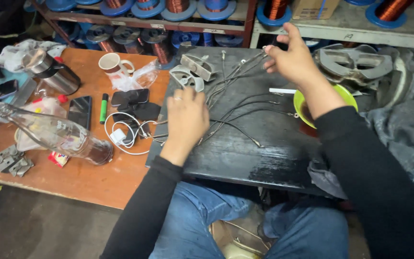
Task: The person is performing a final inspection and cleaning of electrical wires with ring terminals, wiping them down individually with a cloth.
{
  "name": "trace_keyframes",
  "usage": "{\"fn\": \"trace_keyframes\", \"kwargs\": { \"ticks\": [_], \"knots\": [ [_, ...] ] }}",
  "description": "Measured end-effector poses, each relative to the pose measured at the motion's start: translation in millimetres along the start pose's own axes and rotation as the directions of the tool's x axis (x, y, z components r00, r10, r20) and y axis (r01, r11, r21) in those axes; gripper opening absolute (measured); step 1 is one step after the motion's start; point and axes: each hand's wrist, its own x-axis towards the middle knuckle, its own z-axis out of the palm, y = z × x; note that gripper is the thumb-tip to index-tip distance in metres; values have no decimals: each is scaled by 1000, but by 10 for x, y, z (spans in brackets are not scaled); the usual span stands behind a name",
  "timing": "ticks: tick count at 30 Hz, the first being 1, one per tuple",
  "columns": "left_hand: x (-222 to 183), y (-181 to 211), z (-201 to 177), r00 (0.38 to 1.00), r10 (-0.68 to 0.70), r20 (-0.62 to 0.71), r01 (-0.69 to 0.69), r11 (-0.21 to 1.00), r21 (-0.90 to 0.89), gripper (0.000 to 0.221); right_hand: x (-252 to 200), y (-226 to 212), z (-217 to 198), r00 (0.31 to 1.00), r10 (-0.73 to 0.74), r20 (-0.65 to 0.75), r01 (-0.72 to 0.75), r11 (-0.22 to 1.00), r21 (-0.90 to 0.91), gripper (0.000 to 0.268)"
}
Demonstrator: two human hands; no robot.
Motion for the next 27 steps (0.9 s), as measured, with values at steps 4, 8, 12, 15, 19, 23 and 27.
{"fn": "trace_keyframes", "kwargs": {
  "ticks": [4,8,12,15,19,23,27],
  "knots": [
    [-212,341,-58,950,224,219,-178,961,-214,36,-706,-233,-251,886,-326,329,434,833,-343,16],
    [-222,451,-76,939,164,302,-97,970,-225,25,-1505,-44,-170,831,-279,482,486,785,-383,23],
    [-308,546,-81,941,186,281,-115,961,-251,23,-1899,266,-56,747,-318,583,659,470,-588,56],
    [-368,531,-125,938,232,259,-142,936,-323,26,-1873,289,16,734,-358,578,679,369,-634,85],
    [-370,418,-403,936,232,266,-27,799,-600,44,-1507,568,98,718,-339,608,696,371,-615,95],
    [-266,182,-442,946,164,281,38,801,-597,40,-1554,459,218,702,-283,654,699,454,-553,76],
    [-195,-148,-202,937,44,348,147,852,-502,27,-1481,373,301,693,-312,650,714,418,-561,84]
  ]
}}
